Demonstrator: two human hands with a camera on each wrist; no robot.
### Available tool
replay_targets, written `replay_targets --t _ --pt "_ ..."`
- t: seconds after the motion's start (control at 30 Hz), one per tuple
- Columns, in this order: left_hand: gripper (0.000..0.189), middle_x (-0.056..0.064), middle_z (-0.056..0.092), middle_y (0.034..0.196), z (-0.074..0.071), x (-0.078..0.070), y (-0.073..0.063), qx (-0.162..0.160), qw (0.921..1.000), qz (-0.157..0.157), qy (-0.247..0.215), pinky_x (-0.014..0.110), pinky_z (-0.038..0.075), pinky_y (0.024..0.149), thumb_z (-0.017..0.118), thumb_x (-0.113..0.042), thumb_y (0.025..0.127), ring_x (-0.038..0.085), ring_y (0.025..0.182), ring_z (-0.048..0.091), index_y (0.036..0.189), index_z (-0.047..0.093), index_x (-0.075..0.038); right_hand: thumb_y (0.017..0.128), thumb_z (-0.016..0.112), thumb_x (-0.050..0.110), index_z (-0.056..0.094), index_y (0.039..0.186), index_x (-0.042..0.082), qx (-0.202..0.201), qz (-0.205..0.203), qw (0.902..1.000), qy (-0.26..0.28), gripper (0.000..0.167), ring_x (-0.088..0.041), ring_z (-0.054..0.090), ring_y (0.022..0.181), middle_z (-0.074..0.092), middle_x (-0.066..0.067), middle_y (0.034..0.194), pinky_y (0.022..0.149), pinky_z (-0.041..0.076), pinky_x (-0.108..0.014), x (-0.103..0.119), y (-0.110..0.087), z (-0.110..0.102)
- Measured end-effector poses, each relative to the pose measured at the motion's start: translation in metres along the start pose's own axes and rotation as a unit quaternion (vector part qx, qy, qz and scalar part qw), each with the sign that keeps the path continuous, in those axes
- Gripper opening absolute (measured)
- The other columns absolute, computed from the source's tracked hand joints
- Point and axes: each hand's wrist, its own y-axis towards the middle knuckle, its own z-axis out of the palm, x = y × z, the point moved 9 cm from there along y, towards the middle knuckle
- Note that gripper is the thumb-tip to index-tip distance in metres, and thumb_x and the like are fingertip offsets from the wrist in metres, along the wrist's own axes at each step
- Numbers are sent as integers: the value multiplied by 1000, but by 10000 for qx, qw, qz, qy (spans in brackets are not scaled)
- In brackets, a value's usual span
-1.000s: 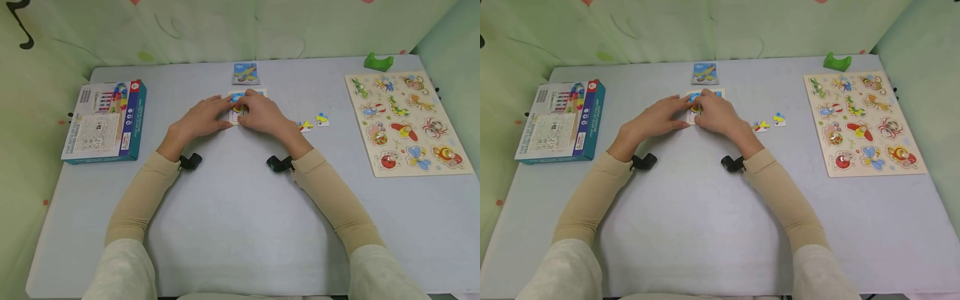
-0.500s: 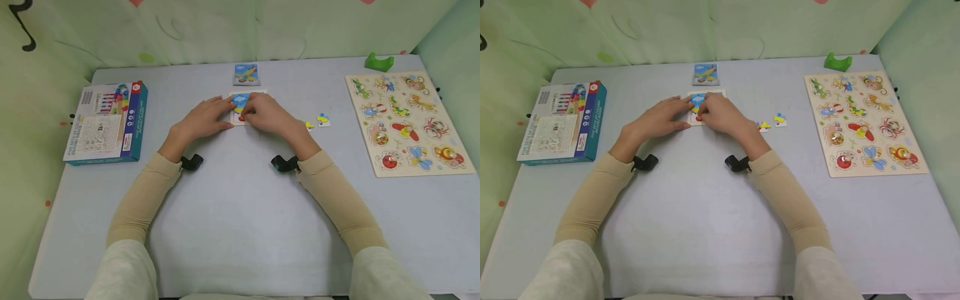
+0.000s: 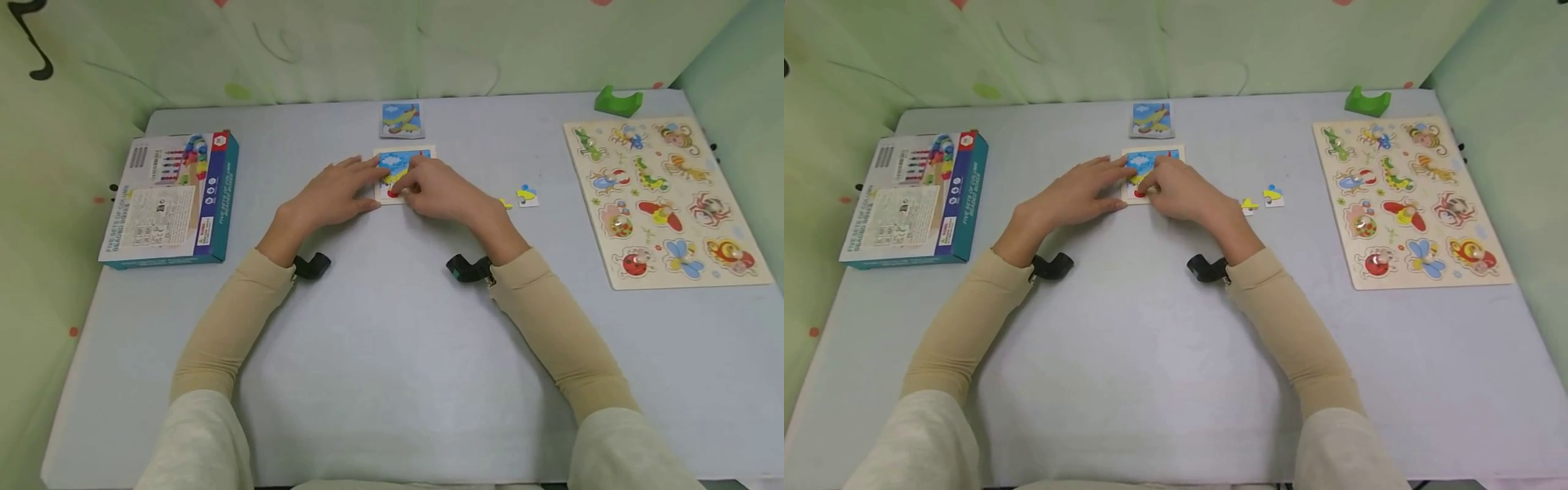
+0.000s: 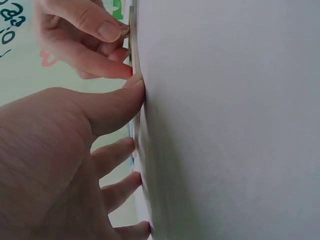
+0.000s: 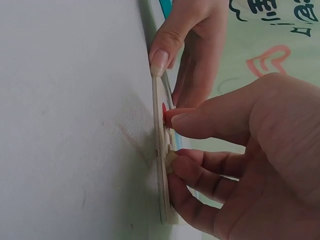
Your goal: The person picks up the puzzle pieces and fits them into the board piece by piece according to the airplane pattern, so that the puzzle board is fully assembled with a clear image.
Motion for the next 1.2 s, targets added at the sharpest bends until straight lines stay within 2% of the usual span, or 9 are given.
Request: replay_targets --t 0.23,0.3,0.37,0.43,0.47,0.53,0.6,0.93,1.2 --pt "60 1 17 168 1 -1 0 70 9998 45 183 66 17 120 55 -41 101 33 156 13 156 34 -29 94 51 6 75 115 12 -43 -68 9999 -72 32 -23 46 82 61 -11 93 70 36 -32 0 0 -1" --pt "60 1 17 168 0 -1 -1 70 9999 24 134 66 17 120 57 -40 100 33 156 13 155 35 -28 93 50 5 75 115 10 -4 -29 10000 10 33 -26 55 100 68 -12 102 84 44 -34 -2 1 -1" --pt "60 1 18 168 -1 -1 -1 73 9999 -6 69 66 17 120 58 -39 100 34 156 13 155 36 -27 92 50 4 75 115 8 14 20 9999 110 34 -28 56 118 71 -12 106 100 43 -37 -4 0 -1" --pt "60 1 18 168 -1 -2 -2 85 9999 -43 36 66 17 120 58 -39 100 34 156 14 155 37 -27 91 50 3 74 115 6 21 85 9997 210 34 -30 56 120 70 -12 106 102 43 -39 -8 -2 -1" --pt "60 1 18 168 -1 -2 -2 90 9999 -56 29 65 17 120 59 -39 100 34 155 14 155 37 -27 92 51 3 73 116 6 13 141 9995 273 34 -29 57 118 69 -12 104 101 43 -39 -10 -4 -2" --pt "60 1 18 167 -1 -2 -2 93 9999 -78 22 65 17 121 59 -39 99 34 155 14 154 38 -27 92 51 3 72 118 6 -86 186 9992 336 33 -25 56 98 65 -11 98 87 44 -35 -14 -7 -4" --pt "60 1 18 167 -1 -2 -2 91 9999 -80 19 64 17 121 59 -39 99 34 155 14 154 38 -27 93 51 3 71 119 5 -176 229 9989 364 32 -24 52 88 64 -11 98 78 41 -34 -18 -12 -7" --pt "61 -1 17 168 2 -2 0 107 9999 -99 23 64 15 121 58 -40 99 32 156 13 155 36 -29 94 49 4 70 116 3 -394 530 9973 312 30 -25 55 94 65 -12 104 85 46 -36 -44 -39 -22" --pt "60 -1 17 168 1 -2 -1 65 9999 -122 83 63 16 122 58 -40 100 31 156 14 154 37 -28 90 57 1 67 121 0 -325 836 9960 34 33 -29 58 109 66 -16 116 98 47 -47 -69 -68 -32"
